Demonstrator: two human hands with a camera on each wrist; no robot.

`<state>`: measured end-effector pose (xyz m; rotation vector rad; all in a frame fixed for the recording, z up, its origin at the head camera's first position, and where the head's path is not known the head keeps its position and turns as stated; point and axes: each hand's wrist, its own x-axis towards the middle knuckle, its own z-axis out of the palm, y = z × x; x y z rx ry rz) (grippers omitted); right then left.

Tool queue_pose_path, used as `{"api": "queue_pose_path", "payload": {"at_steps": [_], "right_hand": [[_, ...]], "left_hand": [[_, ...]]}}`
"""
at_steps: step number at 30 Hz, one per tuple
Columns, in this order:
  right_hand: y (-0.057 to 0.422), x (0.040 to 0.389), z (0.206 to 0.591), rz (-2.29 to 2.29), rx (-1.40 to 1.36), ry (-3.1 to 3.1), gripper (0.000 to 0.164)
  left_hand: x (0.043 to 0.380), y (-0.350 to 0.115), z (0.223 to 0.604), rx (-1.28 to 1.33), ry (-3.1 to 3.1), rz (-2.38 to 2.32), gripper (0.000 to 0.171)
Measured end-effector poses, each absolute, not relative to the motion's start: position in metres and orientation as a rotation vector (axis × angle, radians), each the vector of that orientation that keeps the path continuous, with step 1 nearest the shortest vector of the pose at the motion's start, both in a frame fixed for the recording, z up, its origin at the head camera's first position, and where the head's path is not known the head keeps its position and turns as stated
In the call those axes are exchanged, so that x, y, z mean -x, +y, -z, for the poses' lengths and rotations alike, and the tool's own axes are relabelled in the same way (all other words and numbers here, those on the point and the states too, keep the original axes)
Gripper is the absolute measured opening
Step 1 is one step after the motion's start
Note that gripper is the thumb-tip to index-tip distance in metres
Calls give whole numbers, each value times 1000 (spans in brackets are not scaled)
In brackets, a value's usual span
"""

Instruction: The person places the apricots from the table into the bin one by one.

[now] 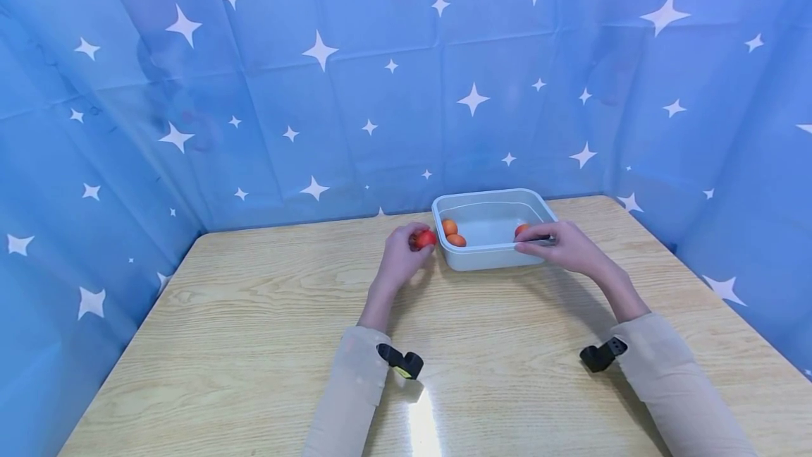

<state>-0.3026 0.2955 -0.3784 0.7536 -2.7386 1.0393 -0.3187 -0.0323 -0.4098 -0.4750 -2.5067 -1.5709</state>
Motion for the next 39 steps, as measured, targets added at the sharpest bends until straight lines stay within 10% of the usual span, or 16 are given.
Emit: {"api": "queue_pose_path", "payload": {"at_steps": [39], "right_hand": [[295, 303, 379, -1038, -757, -2731, 17]], "left_hand": [[307, -7, 372, 550, -2314, 1559, 40]]}}
